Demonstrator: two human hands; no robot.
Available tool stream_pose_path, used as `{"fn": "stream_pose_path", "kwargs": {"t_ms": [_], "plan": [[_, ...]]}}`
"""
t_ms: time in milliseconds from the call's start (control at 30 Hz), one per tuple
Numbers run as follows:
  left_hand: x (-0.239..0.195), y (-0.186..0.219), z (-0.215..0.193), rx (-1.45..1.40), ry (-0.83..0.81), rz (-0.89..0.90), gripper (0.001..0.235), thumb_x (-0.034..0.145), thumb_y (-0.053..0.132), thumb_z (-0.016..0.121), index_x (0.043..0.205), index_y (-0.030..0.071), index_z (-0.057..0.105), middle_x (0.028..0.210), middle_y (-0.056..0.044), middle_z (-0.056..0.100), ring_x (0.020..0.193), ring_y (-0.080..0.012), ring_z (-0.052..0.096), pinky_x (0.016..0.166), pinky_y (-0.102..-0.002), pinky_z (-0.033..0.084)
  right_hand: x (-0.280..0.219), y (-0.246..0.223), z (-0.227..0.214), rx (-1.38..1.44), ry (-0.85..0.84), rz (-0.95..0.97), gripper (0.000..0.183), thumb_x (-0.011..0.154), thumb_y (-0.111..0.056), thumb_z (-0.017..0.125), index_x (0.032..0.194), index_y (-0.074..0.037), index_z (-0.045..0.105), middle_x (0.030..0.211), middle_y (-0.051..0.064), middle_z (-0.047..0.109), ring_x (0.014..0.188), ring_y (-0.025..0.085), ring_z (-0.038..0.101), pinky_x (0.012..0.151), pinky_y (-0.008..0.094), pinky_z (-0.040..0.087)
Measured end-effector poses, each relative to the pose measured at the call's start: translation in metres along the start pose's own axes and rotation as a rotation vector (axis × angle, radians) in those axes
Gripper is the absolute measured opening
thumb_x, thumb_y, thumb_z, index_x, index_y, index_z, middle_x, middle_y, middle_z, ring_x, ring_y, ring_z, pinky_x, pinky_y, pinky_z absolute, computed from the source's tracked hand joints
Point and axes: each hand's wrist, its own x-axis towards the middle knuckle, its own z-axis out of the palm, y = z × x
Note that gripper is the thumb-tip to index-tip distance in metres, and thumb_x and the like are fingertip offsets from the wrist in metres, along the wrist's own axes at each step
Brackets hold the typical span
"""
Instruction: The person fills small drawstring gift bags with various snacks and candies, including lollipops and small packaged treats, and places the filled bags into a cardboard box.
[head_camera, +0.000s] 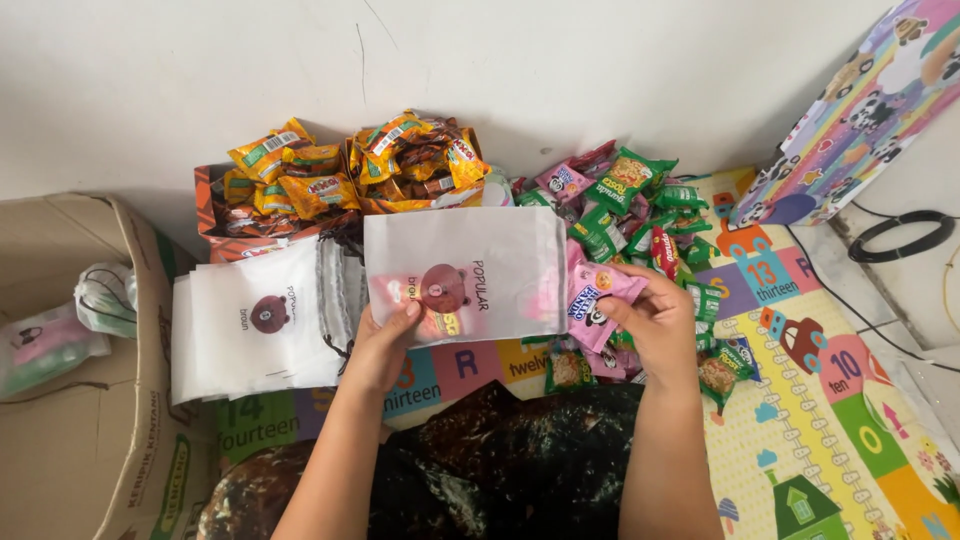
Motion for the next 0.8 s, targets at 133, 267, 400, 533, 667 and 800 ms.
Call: {"fn": "stream_pose_path", "kwargs": {"t_ms": [133, 267, 400, 533, 667, 800], "plan": [[-0.005, -0.002, -0.001, 0.077, -0.055, -0.024, 0.027, 0.081, 0.013, 0.084, 0.102, 0.002, 0.072, 0.083, -0.009, 0.073, 0.075, -0.0204, 0.073, 0.068, -0.039, 0.061, -0.004, -0.004, 0.004, -0.140, -0.107, 0.020, 0.046, 0.072, 0.000, 0.086, 0.116, 0.000, 0.074, 0.097, 0.017, 0.078, 0.083, 0.018, 0.071, 0.067, 0.028, 0.061], [-0.005, 0.001, -0.001, 0.144, -0.168, -0.073, 0.028, 0.076, 0.009, 0.088, 0.097, -0.003, 0.073, 0.078, -0.015, 0.073, 0.072, -0.0232, 0.073, 0.064, -0.041, 0.062, -0.007, -0.003, 0.016, -0.240, -0.081, 0.104, 0.048, 0.075, 0.000, 0.086, 0.120, -0.006, 0.074, 0.100, 0.015, 0.078, 0.090, 0.016, 0.070, 0.076, 0.033, 0.062], [-0.010, 0.011, 0.010, 0.195, -0.236, -0.090, 0.030, 0.074, 0.011, 0.088, 0.096, -0.002, 0.073, 0.080, -0.011, 0.072, 0.074, -0.0189, 0.069, 0.064, -0.037, 0.060, -0.009, -0.030, 0.038, -0.285, -0.143, 0.028, 0.045, 0.076, -0.002, 0.085, 0.119, -0.003, 0.073, 0.100, 0.019, 0.078, 0.095, 0.026, 0.073, 0.078, 0.040, 0.062], [-0.011, 0.009, 0.010, 0.207, -0.352, -0.073, 0.025, 0.078, 0.011, 0.087, 0.096, 0.000, 0.074, 0.083, -0.011, 0.073, 0.078, -0.0203, 0.069, 0.067, -0.037, 0.059, -0.013, -0.018, 0.037, -0.186, -0.223, 0.100, 0.047, 0.070, -0.003, 0.088, 0.113, -0.002, 0.071, 0.105, 0.017, 0.078, 0.100, 0.027, 0.072, 0.095, 0.048, 0.057], [-0.009, 0.005, 0.006, 0.224, -0.435, -0.050, 0.021, 0.085, 0.012, 0.083, 0.101, 0.000, 0.076, 0.087, -0.012, 0.074, 0.082, -0.0198, 0.066, 0.072, -0.037, 0.058, -0.013, -0.014, 0.051, -0.158, -0.234, 0.086, 0.044, 0.072, -0.007, 0.084, 0.114, -0.001, 0.071, 0.105, 0.018, 0.077, 0.100, 0.027, 0.072, 0.095, 0.047, 0.057], [-0.013, 0.015, 0.016, 0.205, -0.470, -0.080, 0.019, 0.084, 0.012, 0.084, 0.096, -0.001, 0.077, 0.085, -0.013, 0.076, 0.078, -0.0206, 0.069, 0.074, -0.035, 0.057, -0.013, -0.011, 0.045, -0.136, -0.238, 0.078, 0.042, 0.074, -0.010, 0.081, 0.114, -0.001, 0.071, 0.105, 0.018, 0.077, 0.100, 0.027, 0.072, 0.095, 0.047, 0.057]]}}
